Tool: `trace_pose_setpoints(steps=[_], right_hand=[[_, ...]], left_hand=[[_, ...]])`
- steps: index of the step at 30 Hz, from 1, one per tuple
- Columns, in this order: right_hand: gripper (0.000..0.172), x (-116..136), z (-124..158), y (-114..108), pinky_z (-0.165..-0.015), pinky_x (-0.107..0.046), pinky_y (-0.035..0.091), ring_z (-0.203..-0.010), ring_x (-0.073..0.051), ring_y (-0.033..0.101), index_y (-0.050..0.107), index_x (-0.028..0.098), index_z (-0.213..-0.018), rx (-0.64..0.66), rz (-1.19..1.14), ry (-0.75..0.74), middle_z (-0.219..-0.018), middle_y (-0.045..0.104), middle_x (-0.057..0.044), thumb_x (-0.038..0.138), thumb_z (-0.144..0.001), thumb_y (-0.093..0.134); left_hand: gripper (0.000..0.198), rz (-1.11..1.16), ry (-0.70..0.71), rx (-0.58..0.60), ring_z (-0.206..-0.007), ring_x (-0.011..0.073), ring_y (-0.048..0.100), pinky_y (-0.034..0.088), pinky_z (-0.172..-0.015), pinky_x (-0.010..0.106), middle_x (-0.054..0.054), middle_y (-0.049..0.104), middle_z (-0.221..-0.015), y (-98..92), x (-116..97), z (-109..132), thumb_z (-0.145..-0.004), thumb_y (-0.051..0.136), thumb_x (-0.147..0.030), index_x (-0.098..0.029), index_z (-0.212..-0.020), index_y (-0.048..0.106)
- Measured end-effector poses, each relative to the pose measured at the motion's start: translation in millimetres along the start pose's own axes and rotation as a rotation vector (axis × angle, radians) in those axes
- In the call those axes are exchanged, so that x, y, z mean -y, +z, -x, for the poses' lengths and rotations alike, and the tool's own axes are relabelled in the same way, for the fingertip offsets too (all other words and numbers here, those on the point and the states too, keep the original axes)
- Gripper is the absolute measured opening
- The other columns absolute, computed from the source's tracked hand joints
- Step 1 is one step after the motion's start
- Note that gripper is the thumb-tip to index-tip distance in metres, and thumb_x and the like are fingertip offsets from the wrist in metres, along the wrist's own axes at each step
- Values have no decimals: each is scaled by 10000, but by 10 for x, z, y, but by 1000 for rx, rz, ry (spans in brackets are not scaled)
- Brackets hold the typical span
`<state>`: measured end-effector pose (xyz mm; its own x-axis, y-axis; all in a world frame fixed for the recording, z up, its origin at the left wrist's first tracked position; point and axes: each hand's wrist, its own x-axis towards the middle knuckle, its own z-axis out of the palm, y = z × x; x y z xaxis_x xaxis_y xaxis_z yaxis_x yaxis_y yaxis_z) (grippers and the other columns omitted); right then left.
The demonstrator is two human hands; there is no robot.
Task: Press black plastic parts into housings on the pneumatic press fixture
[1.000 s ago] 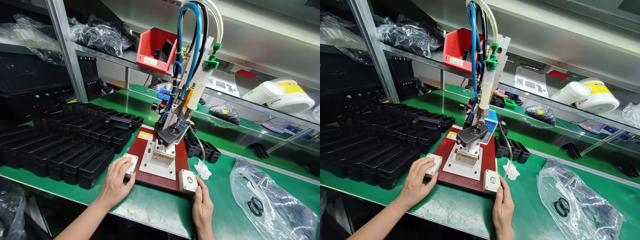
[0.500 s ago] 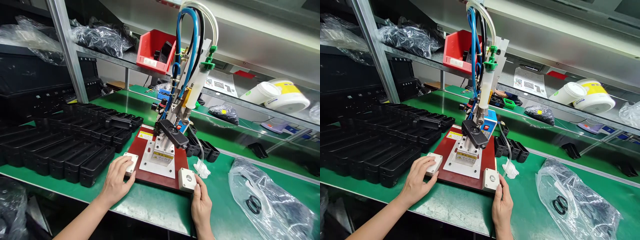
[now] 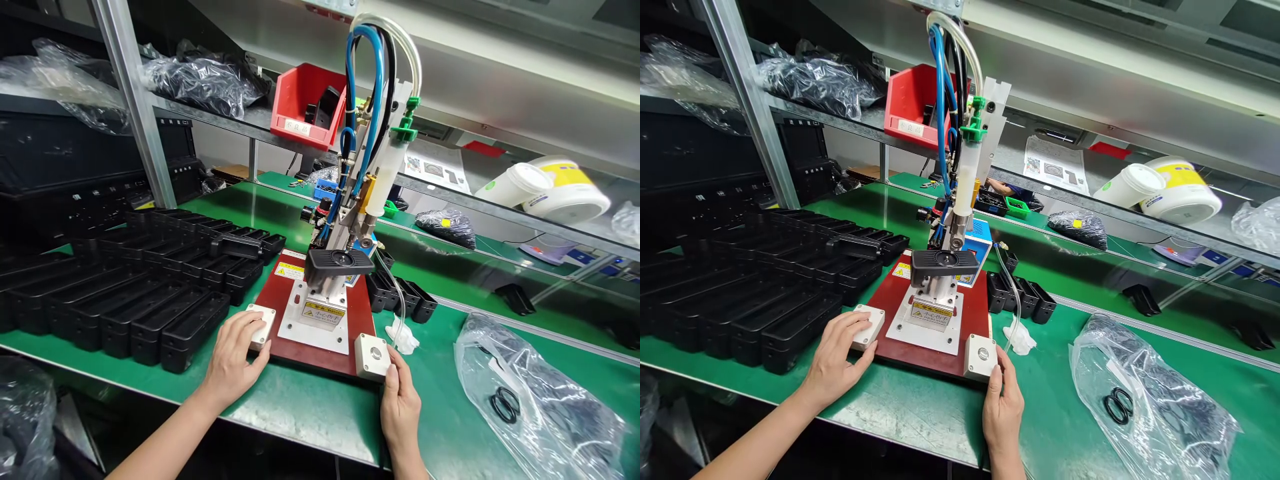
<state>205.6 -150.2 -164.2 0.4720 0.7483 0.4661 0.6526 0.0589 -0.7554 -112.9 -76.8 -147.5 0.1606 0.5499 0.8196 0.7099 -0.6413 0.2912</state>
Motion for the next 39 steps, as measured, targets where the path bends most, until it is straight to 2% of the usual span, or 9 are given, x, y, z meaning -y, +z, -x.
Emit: trace_pose_setpoints(steps=[33,36,39], right_hand=[[475,54,-8,-9,-856,-342,519,-1099,-250,624,603,195,-1225,29,0,-32,-1226,656,-91,512,-942,391],[475,74,-13,-134,-838,-334,521,-1023,-244,650,637,195,-1166,27,14,-34,-1159,685,-87,546,-915,440],[517,-18,-42,-516,-794,-351,511,-886,-241,663,665,209,-1114,-94,116,-23,-1092,703,-83,623,-869,476]], left_hand=[[348,3,14,-3,-1111,276,554,472,-942,465,121,593,-1144,-11,15,-13,-819,619,-116,-183,-1142,507],[337,0,29,0,-1112,278,548,474,-935,468,127,589,-1147,-11,20,-18,-826,617,-115,-178,-1139,507],[344,-8,49,1,-1108,280,545,474,-937,475,136,586,-1152,-6,24,-25,-828,622,-110,-166,-1147,505]])
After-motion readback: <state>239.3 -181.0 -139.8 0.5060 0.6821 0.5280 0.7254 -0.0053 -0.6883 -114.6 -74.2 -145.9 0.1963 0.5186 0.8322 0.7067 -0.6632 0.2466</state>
